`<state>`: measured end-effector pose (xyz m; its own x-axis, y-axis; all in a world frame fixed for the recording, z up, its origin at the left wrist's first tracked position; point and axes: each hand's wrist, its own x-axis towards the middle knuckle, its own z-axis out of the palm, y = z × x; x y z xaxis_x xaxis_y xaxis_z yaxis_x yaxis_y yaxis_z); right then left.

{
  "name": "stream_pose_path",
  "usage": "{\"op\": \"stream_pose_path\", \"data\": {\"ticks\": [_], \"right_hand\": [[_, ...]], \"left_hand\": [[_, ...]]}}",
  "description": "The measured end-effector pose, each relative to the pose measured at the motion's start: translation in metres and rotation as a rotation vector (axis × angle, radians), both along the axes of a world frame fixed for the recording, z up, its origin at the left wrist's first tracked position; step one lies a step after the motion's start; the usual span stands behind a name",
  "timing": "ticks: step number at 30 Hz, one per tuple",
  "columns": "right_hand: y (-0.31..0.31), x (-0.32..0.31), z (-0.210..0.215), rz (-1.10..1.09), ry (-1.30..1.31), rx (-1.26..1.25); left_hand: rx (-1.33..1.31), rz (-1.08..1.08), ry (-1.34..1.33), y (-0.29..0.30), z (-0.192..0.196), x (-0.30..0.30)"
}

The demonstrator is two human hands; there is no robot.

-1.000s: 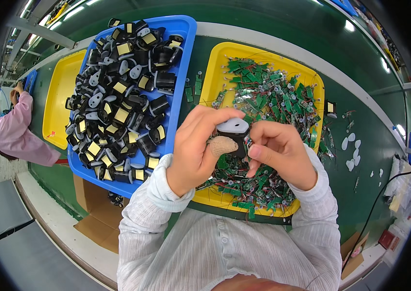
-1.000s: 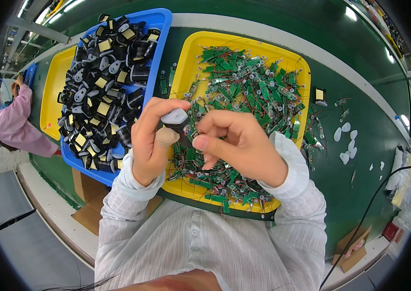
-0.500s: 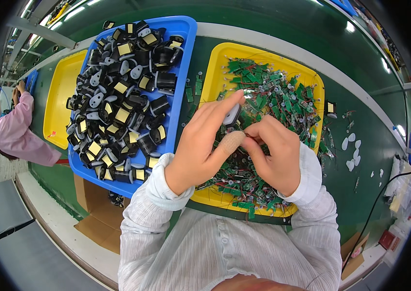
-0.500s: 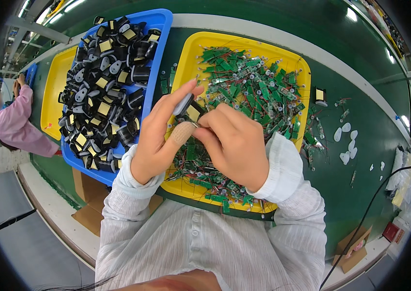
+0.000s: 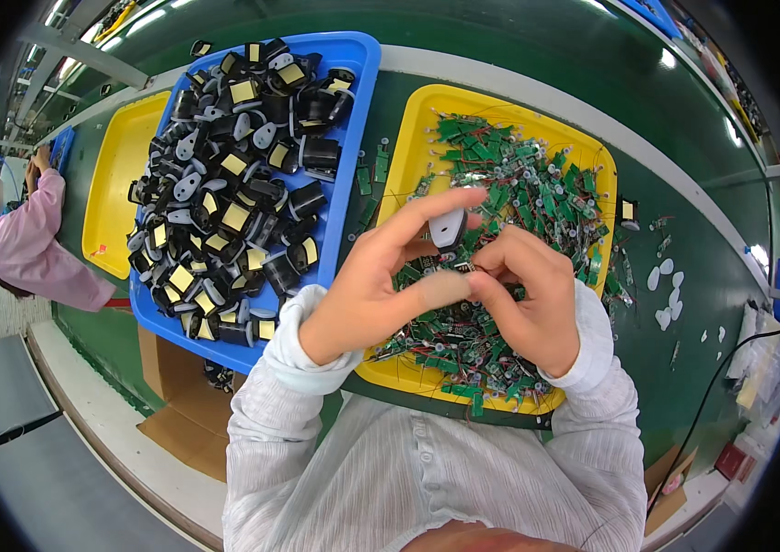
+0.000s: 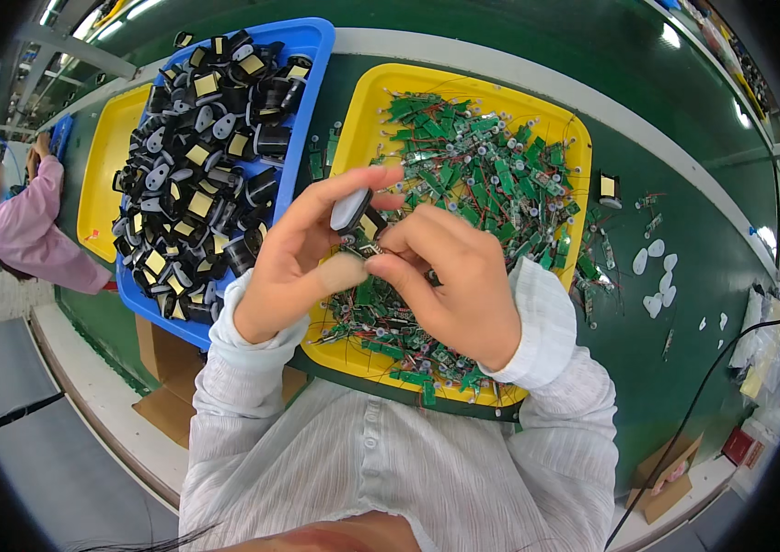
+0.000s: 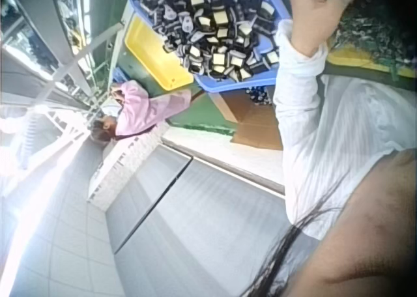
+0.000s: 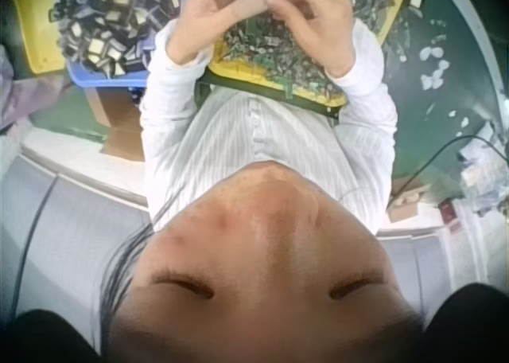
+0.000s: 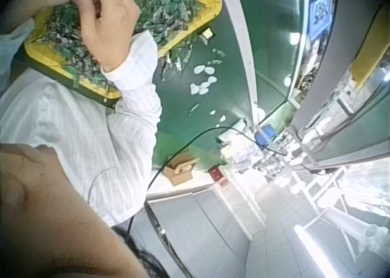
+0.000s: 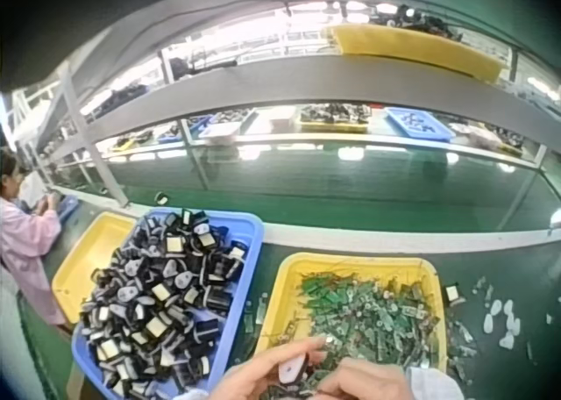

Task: The person repeatedly picks up small green circuit boards from a yellow tray and black plastic housings from a blue tray. They insert the circuit boards into the housings by hand and place the assembled units back into the blue tray. The process is continuous and repetitive throughout the clip.

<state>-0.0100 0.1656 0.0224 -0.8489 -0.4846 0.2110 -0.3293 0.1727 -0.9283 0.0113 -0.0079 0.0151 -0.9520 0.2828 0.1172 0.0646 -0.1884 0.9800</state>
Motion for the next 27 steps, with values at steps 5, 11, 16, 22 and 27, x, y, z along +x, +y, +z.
{"op": "stream_pose_path", "data": {"ticks": [5,11,16,22,27], "right_hand": [[-0.002,-0.001,0.002,0.005,0.122,0.08],[-0.004,0.0,0.002,-0.011,0.187,0.068],[-0.004,-0.002,0.009,0.007,0.137,0.087],[-0.002,-0.071,0.022,-0.058,0.354,0.373],[0.032,-0.215,-0.013,-0.25,0.65,0.783]], "left_hand": [[0.075,0.032,-0.027,0.0,-0.003,0.002],[-0.078,0.142,0.165,-0.001,-0.008,0.005],[-0.203,0.135,0.174,-0.006,0.002,0.004],[-1.096,0.621,0.605,-0.052,-0.001,-0.024],[-1.676,1.222,0.409,-0.103,-0.017,-0.039]]}}
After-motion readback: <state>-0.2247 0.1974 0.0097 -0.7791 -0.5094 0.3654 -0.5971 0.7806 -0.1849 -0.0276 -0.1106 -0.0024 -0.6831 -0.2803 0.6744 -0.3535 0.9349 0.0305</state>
